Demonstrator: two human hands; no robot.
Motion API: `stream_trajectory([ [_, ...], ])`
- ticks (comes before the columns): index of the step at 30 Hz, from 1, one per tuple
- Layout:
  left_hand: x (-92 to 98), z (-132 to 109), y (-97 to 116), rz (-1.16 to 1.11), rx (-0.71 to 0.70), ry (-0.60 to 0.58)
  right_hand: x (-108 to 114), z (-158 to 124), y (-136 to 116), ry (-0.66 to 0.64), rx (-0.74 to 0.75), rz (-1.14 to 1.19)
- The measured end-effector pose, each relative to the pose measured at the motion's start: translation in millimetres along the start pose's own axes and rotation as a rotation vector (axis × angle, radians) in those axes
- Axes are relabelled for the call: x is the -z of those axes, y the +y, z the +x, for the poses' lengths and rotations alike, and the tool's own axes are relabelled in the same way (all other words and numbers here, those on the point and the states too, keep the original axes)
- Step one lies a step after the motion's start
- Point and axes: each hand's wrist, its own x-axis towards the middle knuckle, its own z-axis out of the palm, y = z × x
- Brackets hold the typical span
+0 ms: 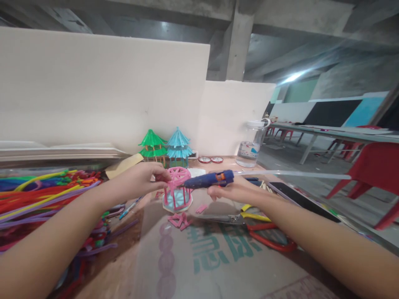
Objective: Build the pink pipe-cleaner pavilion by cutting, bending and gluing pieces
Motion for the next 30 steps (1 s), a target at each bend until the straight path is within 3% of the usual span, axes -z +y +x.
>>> stream_trajectory([
  [4,2.9,-1,3,-0.019,0.019,-0.017,10,3,12,0.014,0.04,0.147],
  [10,28.8,-9,17,0.014,0.088,0.013,20,19,30,0.234,-0.108,0.359],
  [14,37.3,-13,17,-0.058,0.206,0.141,37,42,43,0.281,-0.247,0.195],
  [17,34.8,-12,18,-0.171,0.197,0.244,42,64,54,0.312,-0.359,-0.01],
  [23,31.8,-11,21,-0.176,0.252,0.239,24,94,81,0.227,-0.459,-0.101],
  [30,31.5,-8,23,-0.119,0.247,0.235,22,88,93,0.123,-0.451,-0.227],
])
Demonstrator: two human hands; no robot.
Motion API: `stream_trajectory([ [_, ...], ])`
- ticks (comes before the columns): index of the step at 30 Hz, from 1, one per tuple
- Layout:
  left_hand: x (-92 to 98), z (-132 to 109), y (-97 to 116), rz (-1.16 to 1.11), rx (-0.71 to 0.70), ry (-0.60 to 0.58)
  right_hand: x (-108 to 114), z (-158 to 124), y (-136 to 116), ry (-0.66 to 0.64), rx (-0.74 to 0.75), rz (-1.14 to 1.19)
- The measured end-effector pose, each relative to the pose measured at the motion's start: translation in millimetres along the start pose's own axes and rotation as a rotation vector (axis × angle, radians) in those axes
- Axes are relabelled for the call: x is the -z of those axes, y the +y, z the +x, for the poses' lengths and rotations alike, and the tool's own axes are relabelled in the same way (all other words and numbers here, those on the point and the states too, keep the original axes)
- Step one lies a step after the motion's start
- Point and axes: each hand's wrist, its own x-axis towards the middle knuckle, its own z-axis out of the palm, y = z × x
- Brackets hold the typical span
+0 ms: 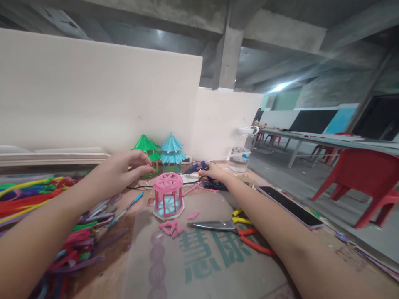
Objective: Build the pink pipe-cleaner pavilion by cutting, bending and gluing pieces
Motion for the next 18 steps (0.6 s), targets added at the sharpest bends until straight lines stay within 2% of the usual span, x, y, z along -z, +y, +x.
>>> stream_trajectory([
  [4,2.6,-3,12,0.039,-0.035,0.048,14,-13,-4,0.042,-0.015,-0.168],
  [7,4.8,-7,20,0.006,0.012,0.065,26,-32,-12,0.114,-0.004,-0.291],
  [12,1.7,-11,31,-0.152,0.023,-0.054,39,-77,-42,0.191,0.117,-0.364],
  [14,-2.5,-12,33,-0.168,-0.008,-0.114,34,-96,-59,0.156,0.231,-0.298],
  [16,-7.6,-14,35,-0.152,-0.034,-0.14,23,-113,-75,0.061,0.414,-0.003],
  [18,-12.3,-15,36,-0.141,-0.061,-0.144,9,-127,-88,-0.003,0.533,0.124],
])
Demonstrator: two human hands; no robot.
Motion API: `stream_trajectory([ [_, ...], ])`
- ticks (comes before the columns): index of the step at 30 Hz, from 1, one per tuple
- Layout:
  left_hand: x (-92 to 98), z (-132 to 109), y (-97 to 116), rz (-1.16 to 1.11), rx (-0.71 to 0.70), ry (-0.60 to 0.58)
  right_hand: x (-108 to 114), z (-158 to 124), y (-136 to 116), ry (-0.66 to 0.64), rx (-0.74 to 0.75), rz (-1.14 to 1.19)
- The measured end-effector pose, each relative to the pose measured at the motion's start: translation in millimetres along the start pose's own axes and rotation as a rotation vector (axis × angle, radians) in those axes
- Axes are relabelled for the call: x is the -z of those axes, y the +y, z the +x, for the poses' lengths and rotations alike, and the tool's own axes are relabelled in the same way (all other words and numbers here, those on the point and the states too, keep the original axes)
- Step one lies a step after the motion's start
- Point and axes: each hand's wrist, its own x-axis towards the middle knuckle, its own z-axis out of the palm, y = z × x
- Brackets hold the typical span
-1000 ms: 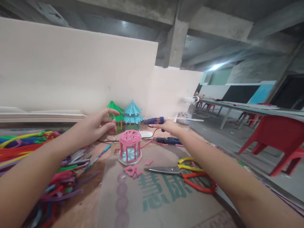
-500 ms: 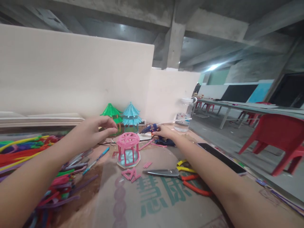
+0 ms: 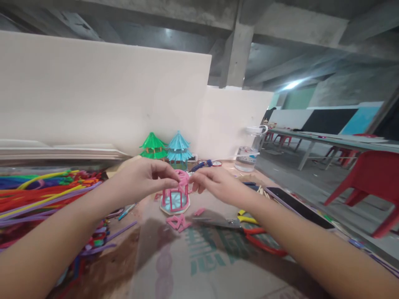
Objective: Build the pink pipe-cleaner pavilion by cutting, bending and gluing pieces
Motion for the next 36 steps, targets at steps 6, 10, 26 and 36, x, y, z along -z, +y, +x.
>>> stream_trajectory([
  [6,-8.0,-1,3,-0.056,-0.049,-0.035,-26,-9,-15,-0.044,-0.001,0.265],
  [10,-7.8,1,0,-0.045,-0.049,-0.028,-32,-8,-11,-0.039,-0.074,0.426],
  [26,8.0,11,-28,0.338,-0.179,0.046,-62,-4,13,0.068,-0.132,0.693],
  [36,4.7,24,-70,0.38,-0.21,-0.132,-91,-10,15,0.118,-0.23,0.766],
])
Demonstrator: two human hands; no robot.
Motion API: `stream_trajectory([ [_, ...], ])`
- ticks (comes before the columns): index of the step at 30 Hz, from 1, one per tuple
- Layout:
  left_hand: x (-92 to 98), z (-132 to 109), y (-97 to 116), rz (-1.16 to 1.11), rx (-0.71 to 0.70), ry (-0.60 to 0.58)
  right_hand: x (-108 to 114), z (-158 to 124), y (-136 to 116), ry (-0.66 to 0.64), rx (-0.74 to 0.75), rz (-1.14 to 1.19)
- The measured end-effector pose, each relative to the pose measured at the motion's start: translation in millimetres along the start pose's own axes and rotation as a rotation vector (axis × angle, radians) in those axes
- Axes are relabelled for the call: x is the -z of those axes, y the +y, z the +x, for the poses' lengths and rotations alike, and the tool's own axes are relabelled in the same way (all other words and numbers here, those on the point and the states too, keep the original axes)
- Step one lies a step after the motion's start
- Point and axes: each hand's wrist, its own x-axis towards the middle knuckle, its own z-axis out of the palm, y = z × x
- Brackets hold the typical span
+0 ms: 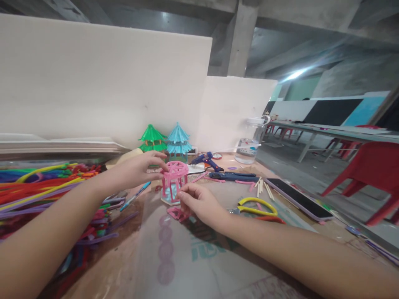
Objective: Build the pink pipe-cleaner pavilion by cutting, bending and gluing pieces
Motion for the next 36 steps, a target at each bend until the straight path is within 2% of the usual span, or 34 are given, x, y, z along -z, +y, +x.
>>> stream_trajectory([
  [9,-9.3,3,0,-0.133,-0.031,-0.006,4,1,-4,0.01,0.012,0.056],
  [16,-6.4,0,20,-0.115,-0.037,0.035,1,-3,-3,-0.004,0.049,0.113],
  [20,-5.1,-2,27,-0.133,-0.024,0.018,-1,-4,-4,-0.007,0.046,0.127],
  [36,-5.2,-2,24,-0.131,-0.033,0.003,-1,-2,-3,-0.045,-0.039,0.158],
])
